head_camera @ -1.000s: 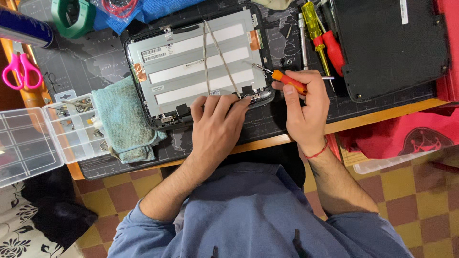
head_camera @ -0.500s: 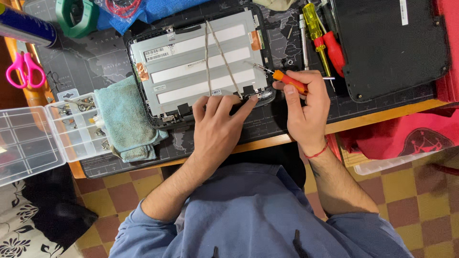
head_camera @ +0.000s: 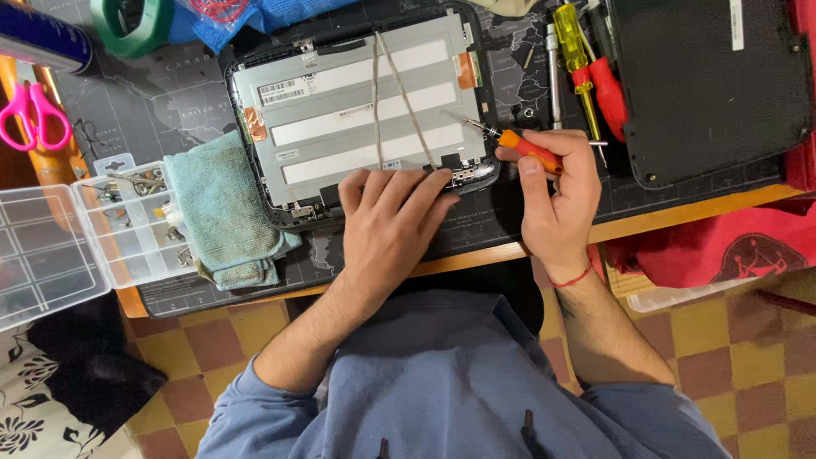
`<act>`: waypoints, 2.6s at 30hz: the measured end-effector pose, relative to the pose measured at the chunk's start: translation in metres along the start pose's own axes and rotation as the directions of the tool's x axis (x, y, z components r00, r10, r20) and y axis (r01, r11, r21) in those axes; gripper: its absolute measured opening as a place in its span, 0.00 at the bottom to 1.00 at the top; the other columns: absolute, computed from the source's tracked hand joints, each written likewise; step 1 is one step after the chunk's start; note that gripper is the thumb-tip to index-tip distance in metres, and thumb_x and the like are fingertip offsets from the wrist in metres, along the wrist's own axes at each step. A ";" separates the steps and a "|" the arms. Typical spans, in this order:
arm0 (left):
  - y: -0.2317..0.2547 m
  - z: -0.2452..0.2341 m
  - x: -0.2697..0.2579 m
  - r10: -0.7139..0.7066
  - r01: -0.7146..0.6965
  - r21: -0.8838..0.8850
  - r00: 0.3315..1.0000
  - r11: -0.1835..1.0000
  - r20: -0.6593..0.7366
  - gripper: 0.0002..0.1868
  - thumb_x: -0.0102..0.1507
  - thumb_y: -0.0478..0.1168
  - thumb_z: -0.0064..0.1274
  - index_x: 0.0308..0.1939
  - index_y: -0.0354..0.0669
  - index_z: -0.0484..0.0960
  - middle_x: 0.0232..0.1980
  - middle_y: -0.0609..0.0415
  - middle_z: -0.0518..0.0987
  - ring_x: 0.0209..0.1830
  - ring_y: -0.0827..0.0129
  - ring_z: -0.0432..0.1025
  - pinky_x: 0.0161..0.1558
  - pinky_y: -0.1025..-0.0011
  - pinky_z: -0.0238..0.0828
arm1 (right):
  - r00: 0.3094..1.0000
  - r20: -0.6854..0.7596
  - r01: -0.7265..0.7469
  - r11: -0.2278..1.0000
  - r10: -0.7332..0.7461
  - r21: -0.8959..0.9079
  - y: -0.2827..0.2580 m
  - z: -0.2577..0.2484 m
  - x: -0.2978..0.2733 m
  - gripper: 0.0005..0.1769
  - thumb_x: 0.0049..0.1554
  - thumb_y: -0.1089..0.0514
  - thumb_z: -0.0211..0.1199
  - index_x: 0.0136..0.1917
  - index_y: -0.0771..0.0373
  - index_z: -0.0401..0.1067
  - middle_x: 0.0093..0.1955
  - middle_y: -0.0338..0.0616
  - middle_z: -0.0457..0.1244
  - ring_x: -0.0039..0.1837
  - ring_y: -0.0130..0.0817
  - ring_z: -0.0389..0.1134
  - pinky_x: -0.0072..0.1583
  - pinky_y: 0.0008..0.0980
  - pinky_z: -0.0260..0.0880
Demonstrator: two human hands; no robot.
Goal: The person uses a screwdriver to tighten screws on a disassembled electronic device, likely a laptop battery pack. They then cut a piece of black electrical tape with scissors and apply it to the device.
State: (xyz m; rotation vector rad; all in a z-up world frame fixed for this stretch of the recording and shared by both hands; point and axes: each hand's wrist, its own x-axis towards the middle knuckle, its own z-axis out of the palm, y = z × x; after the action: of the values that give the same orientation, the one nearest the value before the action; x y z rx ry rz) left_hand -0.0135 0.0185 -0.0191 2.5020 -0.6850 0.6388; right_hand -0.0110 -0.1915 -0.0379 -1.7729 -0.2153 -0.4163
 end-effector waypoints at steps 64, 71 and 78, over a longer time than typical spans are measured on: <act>-0.013 -0.008 0.002 -0.009 0.016 -0.044 0.989 0.999 0.149 0.19 0.61 0.56 0.65 0.48 0.53 0.79 0.44 0.61 0.72 0.41 0.65 0.68 0.50 0.67 0.61 | 1.000 -0.005 -0.018 1.000 0.018 0.001 -0.006 0.001 0.001 0.13 0.70 0.64 0.49 0.58 0.82 0.62 0.54 0.61 0.56 0.56 0.63 0.74 0.57 0.55 0.77; -0.018 -0.004 0.003 -0.005 0.007 -0.021 0.994 1.000 0.109 0.16 0.62 0.53 0.66 0.45 0.53 0.80 0.42 0.61 0.72 0.40 0.65 0.70 0.50 0.68 0.63 | 0.999 0.004 -0.037 0.999 0.037 -0.023 -0.002 0.000 -0.001 0.13 0.71 0.63 0.48 0.58 0.81 0.62 0.54 0.60 0.56 0.56 0.62 0.74 0.57 0.54 0.77; -0.019 -0.004 0.003 0.007 -0.004 -0.053 0.998 0.999 0.063 0.09 0.65 0.51 0.63 0.41 0.56 0.81 0.39 0.62 0.74 0.38 0.66 0.70 0.49 0.69 0.65 | 0.999 0.005 -0.039 0.998 0.039 -0.051 -0.002 0.002 0.000 0.13 0.71 0.64 0.48 0.57 0.82 0.61 0.54 0.63 0.56 0.55 0.65 0.73 0.57 0.58 0.76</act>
State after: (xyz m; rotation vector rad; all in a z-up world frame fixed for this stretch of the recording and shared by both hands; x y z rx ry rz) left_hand -0.0017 0.0345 -0.0203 2.4813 -0.7224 0.5377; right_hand -0.0117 -0.1894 -0.0360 -1.8256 -0.1753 -0.3917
